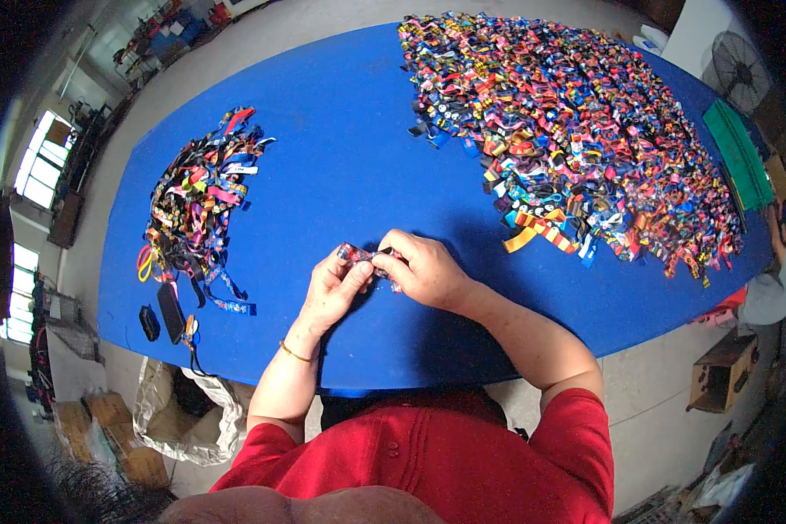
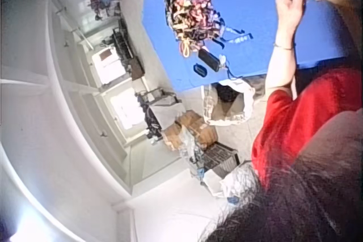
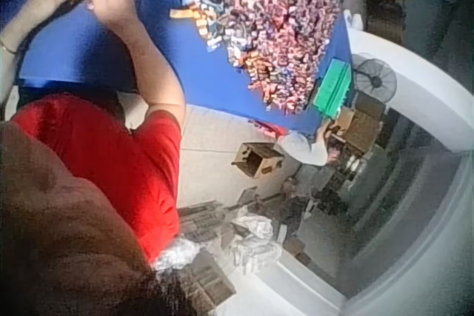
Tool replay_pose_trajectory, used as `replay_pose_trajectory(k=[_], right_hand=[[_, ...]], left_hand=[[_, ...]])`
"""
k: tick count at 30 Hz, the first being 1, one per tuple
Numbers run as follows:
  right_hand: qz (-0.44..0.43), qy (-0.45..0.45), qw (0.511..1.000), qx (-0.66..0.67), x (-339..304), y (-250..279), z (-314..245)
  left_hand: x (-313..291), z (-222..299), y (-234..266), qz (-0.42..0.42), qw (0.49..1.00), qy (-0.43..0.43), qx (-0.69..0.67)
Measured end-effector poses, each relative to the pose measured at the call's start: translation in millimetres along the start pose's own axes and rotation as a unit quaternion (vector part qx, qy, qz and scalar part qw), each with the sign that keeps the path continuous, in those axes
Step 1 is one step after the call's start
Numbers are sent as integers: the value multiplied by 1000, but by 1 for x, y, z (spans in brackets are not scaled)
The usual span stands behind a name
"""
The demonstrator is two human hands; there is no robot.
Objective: The person folds a patterned ribbon strip into a bow by hand and places it onto a pile of bows. The person then takes another ribbon strip from a pile, flattens it across the table, and folds it.
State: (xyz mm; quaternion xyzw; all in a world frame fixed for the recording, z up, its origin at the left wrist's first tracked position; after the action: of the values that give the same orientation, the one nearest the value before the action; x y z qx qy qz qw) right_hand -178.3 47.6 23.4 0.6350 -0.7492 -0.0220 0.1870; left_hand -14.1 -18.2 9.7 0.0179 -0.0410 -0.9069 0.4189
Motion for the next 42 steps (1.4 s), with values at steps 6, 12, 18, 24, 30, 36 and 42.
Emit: replay_pose_trajectory(k=[6,12,18,24,30,36,42], right_hand=[[-23,-49,997,54,0,-3,-3],[-16,31,999,20,0,-2,-10],[-65,-100,974,191,-2,-9,14],[-15,-44,995,88,-3,-9,-4],[-38,-84,979,181,-8,-22,21],[-45,-138,969,199,-10,-29,17],[-9,-65,988,142,-5,-28,26]], left_hand=[[1,1,3,18,998,-51,25],[-2,1,4,38,998,-51,17],[-4,4,1,38,998,-49,8],[0,3,2,70,996,-62,-5],[2,3,-1,71,995,-63,-23],[2,-7,1,117,989,-81,31],[0,-2,-1,119,989,-80,22]])
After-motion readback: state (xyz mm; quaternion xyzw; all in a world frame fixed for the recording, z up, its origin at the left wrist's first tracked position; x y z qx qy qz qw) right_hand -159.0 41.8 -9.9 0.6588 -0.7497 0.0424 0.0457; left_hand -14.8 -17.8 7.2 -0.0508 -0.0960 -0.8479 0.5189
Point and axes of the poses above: each hand's wrist, its own x-axis towards the middle knuckle, its own y-axis out of the back of the hand, z = x × y, the point moved 4 cm from there along x, towards the middle knuckle, and after that the axes turned 5 degrees about z, right-handed, at the moved point
